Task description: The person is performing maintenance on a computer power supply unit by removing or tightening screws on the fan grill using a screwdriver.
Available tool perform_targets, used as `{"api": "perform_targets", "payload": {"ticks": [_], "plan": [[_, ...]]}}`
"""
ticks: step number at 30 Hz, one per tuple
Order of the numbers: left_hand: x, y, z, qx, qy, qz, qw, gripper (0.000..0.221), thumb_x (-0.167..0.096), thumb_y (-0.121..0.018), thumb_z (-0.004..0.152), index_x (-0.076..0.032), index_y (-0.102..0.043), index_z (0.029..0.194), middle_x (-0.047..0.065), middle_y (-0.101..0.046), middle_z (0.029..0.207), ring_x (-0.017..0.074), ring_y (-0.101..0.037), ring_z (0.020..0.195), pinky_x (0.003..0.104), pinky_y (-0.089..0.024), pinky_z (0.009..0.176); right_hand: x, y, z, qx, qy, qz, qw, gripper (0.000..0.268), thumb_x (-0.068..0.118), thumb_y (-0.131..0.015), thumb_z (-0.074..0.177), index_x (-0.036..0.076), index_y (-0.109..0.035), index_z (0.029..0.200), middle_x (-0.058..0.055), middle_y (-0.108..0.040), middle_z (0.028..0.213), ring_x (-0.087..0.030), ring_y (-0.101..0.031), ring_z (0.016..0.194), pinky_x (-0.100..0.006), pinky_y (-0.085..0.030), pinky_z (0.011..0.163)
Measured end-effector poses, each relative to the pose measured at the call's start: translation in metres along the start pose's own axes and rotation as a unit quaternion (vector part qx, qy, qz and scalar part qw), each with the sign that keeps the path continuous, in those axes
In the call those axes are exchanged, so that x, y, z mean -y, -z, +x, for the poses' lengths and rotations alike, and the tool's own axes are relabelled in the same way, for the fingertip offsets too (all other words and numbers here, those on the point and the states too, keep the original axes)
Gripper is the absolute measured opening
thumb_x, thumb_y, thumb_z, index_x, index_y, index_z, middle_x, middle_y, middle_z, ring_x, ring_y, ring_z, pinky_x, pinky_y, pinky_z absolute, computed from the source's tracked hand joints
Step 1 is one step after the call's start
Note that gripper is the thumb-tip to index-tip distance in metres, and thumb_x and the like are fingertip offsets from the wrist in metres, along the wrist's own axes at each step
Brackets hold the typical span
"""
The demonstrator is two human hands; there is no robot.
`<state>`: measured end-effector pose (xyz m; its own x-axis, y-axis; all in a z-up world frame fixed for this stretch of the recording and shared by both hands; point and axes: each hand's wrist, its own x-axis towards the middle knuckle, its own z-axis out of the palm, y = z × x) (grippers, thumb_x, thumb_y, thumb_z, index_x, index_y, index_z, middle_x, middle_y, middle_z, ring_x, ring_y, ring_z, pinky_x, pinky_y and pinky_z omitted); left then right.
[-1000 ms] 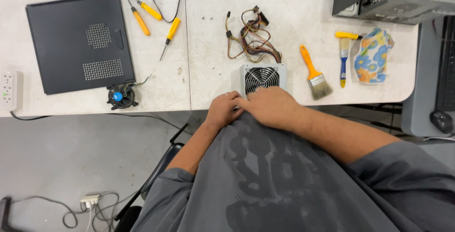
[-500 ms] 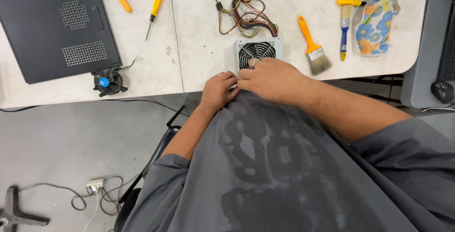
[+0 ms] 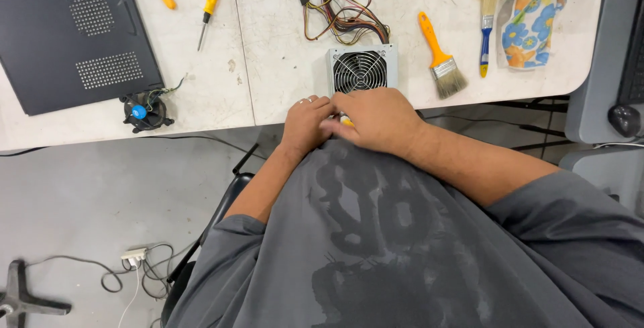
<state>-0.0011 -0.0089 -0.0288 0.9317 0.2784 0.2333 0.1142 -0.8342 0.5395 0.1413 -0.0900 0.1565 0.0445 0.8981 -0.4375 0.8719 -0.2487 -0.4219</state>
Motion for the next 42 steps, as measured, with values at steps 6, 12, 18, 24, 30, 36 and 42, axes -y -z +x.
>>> {"api": "perform_targets", "payload": {"ticks": [6,12,18,24,30,36,42], "plan": [[-0.012,0.013,0.008,-0.04,0.028,-0.031,0.998,0.012,-0.021,-0.066,0.073,-0.018,-0.056,0.069,-0.004,-0.054,0.069,0.0186,-0.056,0.067,0.029,-0.045,0.059,0.027,0.028,-0.011,0.098,-0.09,-0.024,0.991,0.051,0.056,-0.036,0.083,0.014,-0.053,0.107,-0.019,-0.065,0.077,-0.042,-0.064,0.076,-0.051,-0.049,0.064],[-0.018,0.019,0.011,-0.03,0.051,-0.024,0.998,0.013,-0.023,-0.066,0.074,-0.016,-0.057,0.068,-0.001,-0.055,0.067,0.0202,-0.058,0.066,0.032,-0.046,0.057,0.004,0.002,-0.004,0.018,-0.026,-0.088,0.996,0.024,0.03,-0.034,0.091,0.014,-0.05,0.098,-0.011,-0.063,0.075,-0.036,-0.064,0.07,-0.046,-0.051,0.058],[-0.013,0.013,0.005,-0.039,0.081,-0.08,0.993,0.013,-0.022,-0.066,0.076,-0.014,-0.057,0.07,-0.001,-0.057,0.069,0.0226,-0.059,0.066,0.033,-0.047,0.059,-0.008,0.001,-0.01,-0.022,0.143,-0.212,0.966,0.016,0.022,-0.042,0.084,0.015,-0.05,0.096,-0.004,-0.058,0.087,-0.027,-0.058,0.083,-0.037,-0.053,0.057],[-0.014,0.014,0.006,-0.034,0.082,-0.07,0.994,0.013,-0.023,-0.067,0.074,-0.016,-0.058,0.072,-0.001,-0.058,0.071,0.022,-0.06,0.068,0.034,-0.048,0.06,-0.003,0.002,-0.001,-0.018,0.044,-0.142,0.989,0.033,0.031,-0.031,0.092,0.016,-0.054,0.109,-0.006,-0.061,0.075,-0.03,-0.061,0.069,-0.042,-0.051,0.051],[-0.013,0.013,0.006,-0.046,0.071,-0.023,0.996,0.018,-0.029,-0.067,0.075,-0.016,-0.056,0.07,-0.001,-0.057,0.069,0.0221,-0.059,0.066,0.033,-0.047,0.057,-0.007,-0.001,-0.002,-0.012,0.108,-0.094,0.99,0.03,0.024,-0.039,0.082,0.011,-0.045,0.108,-0.009,-0.048,0.086,-0.034,-0.058,0.074,-0.043,-0.052,0.055],[-0.016,0.018,0.007,-0.043,0.061,-0.048,0.996,0.007,-0.024,-0.065,0.077,-0.019,-0.062,0.077,-0.003,-0.059,0.072,0.0196,-0.06,0.068,0.032,-0.049,0.06,0.001,0.01,0.001,0.041,0.03,-0.17,0.984,0.039,0.028,-0.028,0.091,0.016,-0.039,0.126,-0.011,-0.063,0.078,-0.034,-0.063,0.07,-0.046,-0.05,0.057],[-0.016,0.013,0.006,-0.047,0.054,-0.017,0.997,0.008,-0.026,-0.067,0.076,-0.019,-0.063,0.077,-0.004,-0.059,0.073,0.0186,-0.06,0.069,0.031,-0.048,0.06,-0.005,0.003,0.0,-0.027,0.096,-0.161,0.982,0.037,0.041,-0.046,0.075,0.012,-0.048,0.098,-0.007,-0.049,0.081,-0.031,-0.059,0.069,-0.041,-0.048,0.054]]}}
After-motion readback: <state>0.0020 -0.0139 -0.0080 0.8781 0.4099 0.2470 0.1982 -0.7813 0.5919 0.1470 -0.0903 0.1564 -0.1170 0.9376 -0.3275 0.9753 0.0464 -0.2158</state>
